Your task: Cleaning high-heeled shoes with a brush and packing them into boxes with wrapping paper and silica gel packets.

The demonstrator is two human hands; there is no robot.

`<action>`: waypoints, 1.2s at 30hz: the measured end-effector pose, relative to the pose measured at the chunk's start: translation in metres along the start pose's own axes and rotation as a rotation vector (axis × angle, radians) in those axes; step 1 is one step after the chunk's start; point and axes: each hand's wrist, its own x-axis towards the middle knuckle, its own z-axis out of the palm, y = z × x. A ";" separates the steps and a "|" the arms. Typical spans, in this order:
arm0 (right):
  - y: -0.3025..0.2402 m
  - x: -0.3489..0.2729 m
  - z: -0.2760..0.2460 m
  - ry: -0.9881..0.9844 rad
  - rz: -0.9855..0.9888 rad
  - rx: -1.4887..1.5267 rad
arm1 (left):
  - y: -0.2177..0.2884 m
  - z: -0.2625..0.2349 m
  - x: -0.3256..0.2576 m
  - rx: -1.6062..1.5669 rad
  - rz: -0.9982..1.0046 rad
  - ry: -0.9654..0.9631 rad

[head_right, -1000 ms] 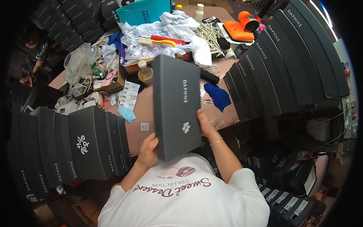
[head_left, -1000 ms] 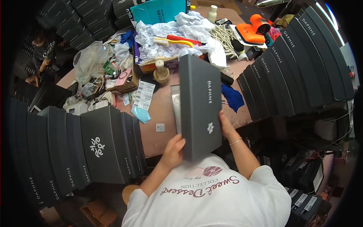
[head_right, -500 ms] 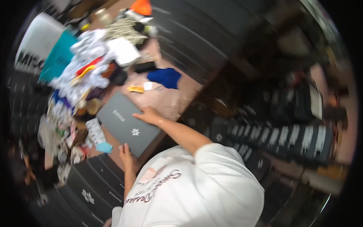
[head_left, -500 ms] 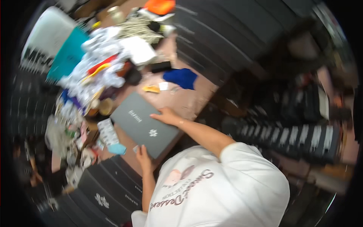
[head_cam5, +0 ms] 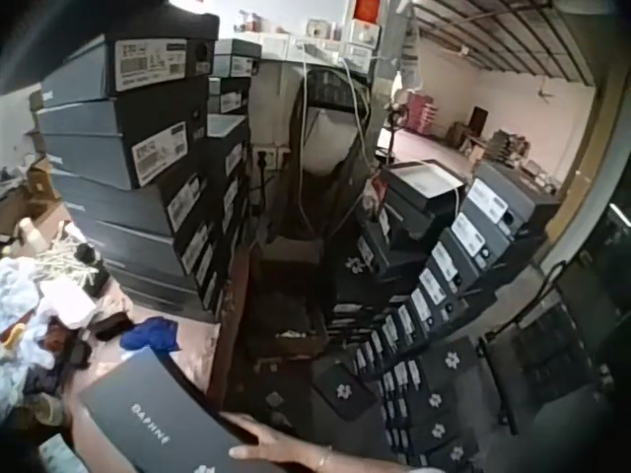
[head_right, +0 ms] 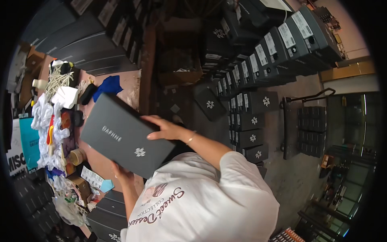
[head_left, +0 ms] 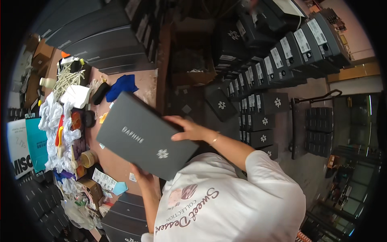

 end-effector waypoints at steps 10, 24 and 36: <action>0.012 -0.121 -0.079 0.393 0.390 0.406 | -0.061 0.136 0.089 0.216 -0.347 -0.277; 0.041 -0.165 -0.181 0.568 0.733 0.713 | -0.183 0.193 0.095 0.253 -0.996 -0.443; 0.060 -0.177 -0.129 0.874 0.530 0.915 | -0.175 0.168 0.105 0.198 -1.103 -0.428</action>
